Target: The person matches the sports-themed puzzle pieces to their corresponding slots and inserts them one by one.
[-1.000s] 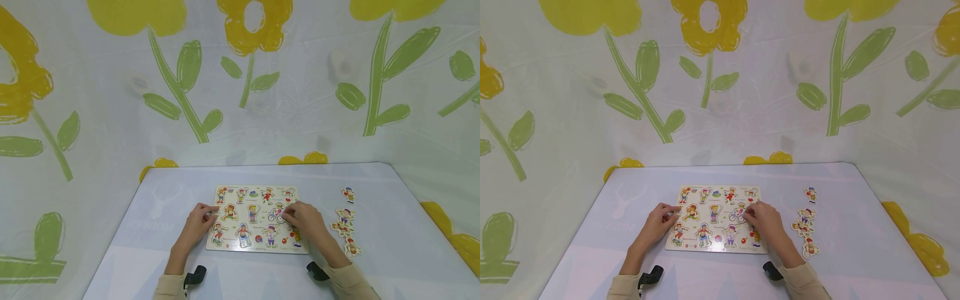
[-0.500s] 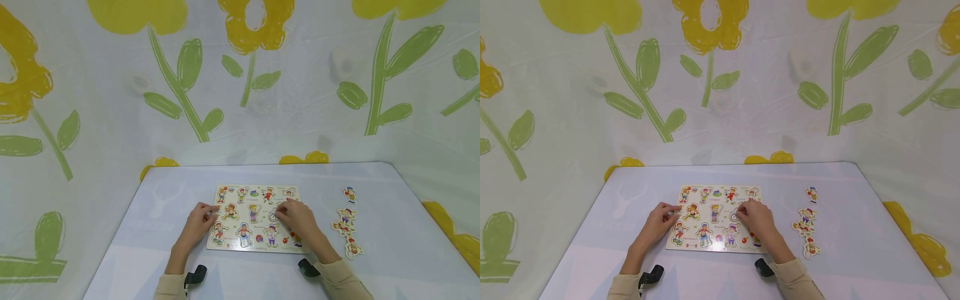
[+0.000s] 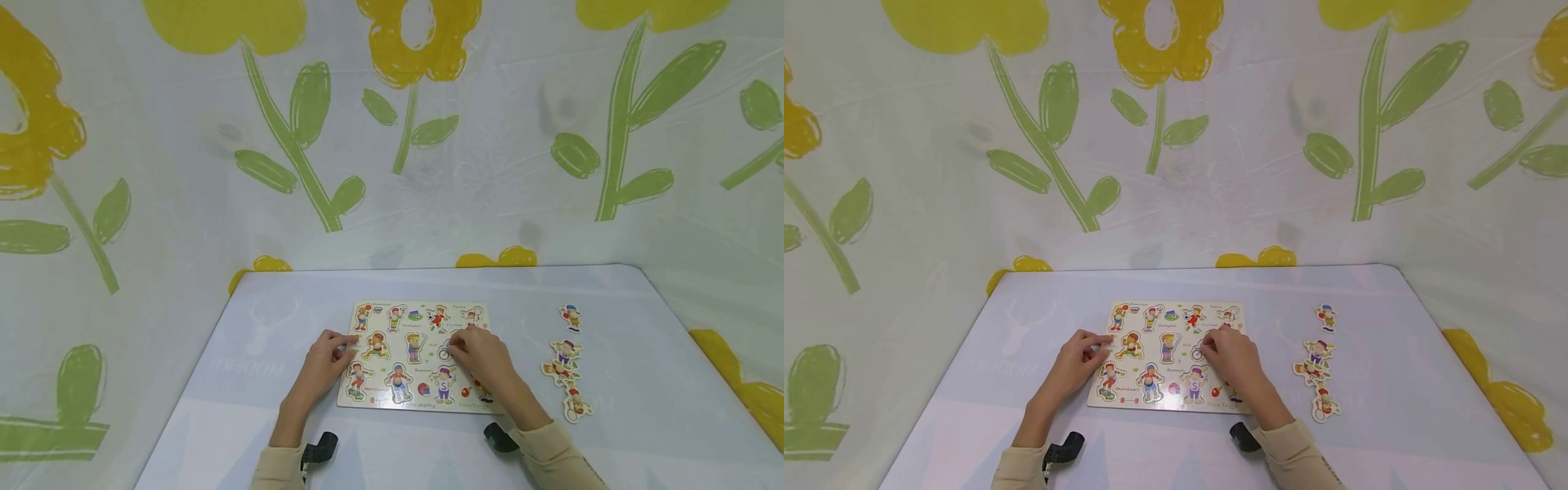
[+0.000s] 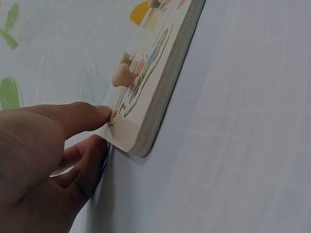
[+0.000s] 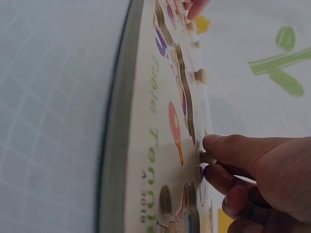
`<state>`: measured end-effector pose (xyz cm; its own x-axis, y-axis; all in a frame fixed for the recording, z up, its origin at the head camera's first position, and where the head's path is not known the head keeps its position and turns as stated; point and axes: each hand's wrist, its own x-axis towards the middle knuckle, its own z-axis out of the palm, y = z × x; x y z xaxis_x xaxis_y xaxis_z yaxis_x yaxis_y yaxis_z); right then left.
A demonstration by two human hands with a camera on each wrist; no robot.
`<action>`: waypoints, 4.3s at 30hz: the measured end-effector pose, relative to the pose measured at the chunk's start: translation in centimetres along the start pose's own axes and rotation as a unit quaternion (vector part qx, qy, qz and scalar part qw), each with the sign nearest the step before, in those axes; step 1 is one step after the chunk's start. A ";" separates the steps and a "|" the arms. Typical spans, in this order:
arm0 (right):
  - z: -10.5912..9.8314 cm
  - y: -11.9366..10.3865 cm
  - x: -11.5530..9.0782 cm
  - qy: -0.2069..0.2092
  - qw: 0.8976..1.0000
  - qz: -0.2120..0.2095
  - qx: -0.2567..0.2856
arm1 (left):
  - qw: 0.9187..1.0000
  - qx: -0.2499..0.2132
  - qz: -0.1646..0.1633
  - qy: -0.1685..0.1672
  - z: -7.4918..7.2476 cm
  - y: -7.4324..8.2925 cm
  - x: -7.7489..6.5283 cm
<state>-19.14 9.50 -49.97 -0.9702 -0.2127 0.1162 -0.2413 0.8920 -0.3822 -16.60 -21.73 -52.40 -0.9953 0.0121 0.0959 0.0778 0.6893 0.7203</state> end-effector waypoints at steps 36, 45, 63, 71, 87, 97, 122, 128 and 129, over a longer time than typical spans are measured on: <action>-0.6 0.3 -0.6 -0.041 0.998 0.052 0.021 | 1.000 0.006 -0.010 -0.003 0.0 0.2 -0.2; -0.8 0.9 -0.3 -0.047 0.998 0.036 0.020 | 1.000 0.011 -0.004 0.001 0.1 0.1 -0.1; -5.0 6.0 -0.4 -0.114 0.992 -0.004 0.050 | 1.000 0.005 0.000 -0.002 0.1 -0.2 0.0; -7.7 10.2 -1.1 -0.118 0.990 0.037 0.067 | 1.000 0.007 0.004 0.003 0.2 -0.1 0.0; -10.8 15.2 -3.0 -0.101 0.991 0.081 0.043 | 1.000 0.013 0.010 0.007 0.1 0.0 0.1; -11.1 16.3 -3.2 -0.142 0.981 0.123 0.048 | 1.000 0.008 0.000 0.002 0.0 0.2 0.0; -11.1 16.4 -3.1 -0.146 0.978 0.136 0.063 | 1.000 0.010 -0.003 0.003 0.2 -0.2 0.0; -11.0 16.6 -3.2 -0.147 0.979 0.125 0.062 | 1.000 0.008 0.000 0.004 0.3 -0.2 0.1; -11.0 16.6 -3.2 -0.148 0.979 0.124 0.062 | 1.000 0.008 -0.001 0.004 0.3 -0.2 0.1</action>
<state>-19.81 29.36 -46.64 -0.9591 -0.1177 -0.2573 0.0195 0.8796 -0.4753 -16.73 -21.69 -52.73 -0.9950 0.0060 0.1001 0.0756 0.7003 0.7098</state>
